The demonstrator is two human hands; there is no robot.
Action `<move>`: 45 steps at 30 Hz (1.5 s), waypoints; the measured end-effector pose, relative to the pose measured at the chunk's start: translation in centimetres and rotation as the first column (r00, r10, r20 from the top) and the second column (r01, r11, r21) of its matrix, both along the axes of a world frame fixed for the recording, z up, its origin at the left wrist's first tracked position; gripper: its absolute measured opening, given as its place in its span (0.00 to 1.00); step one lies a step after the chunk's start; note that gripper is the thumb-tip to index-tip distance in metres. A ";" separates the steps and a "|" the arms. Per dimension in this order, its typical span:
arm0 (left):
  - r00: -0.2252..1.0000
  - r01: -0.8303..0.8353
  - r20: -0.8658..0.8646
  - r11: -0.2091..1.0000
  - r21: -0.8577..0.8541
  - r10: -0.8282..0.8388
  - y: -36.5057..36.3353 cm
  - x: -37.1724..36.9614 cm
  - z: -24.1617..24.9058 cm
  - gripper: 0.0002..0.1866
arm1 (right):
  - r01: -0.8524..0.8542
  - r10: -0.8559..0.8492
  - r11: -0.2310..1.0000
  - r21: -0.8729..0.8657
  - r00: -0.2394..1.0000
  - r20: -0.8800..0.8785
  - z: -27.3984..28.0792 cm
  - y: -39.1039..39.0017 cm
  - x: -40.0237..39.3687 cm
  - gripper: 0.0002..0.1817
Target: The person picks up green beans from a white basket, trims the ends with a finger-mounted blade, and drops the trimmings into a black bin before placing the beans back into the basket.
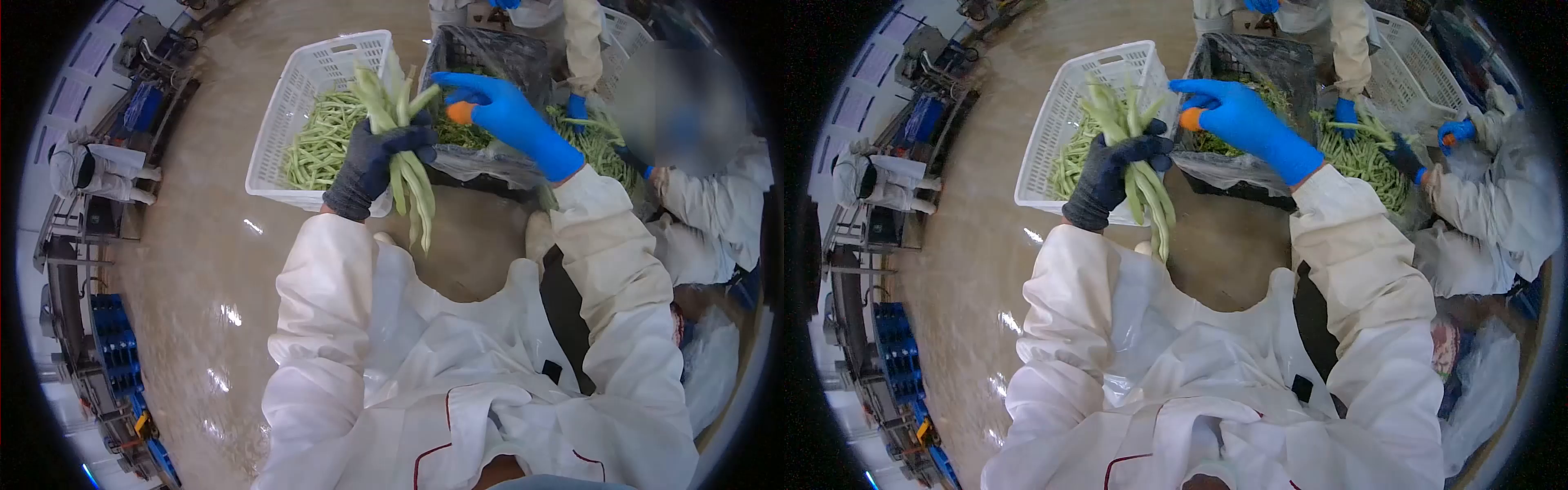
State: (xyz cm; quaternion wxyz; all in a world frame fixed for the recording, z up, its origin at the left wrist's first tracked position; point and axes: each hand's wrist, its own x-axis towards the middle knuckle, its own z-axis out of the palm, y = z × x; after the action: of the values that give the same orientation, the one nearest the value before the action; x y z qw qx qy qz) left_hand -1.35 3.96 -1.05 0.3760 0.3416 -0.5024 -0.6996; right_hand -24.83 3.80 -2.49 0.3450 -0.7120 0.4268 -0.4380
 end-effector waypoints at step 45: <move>0.838 0.044 0.517 0.922 -0.384 0.175 -1.2 -0.4 -1.2 0.23 | 0.064 -0.072 0.979 -0.192 0.997 -0.034 -1.2 1.1 -1.0 0.17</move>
State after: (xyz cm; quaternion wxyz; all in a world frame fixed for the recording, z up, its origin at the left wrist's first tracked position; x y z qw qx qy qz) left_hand -1.74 2.76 -2.24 0.3017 0.4631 -0.7016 -0.4497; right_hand -25.80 4.94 -3.66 0.2510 -0.7356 0.4140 -0.4738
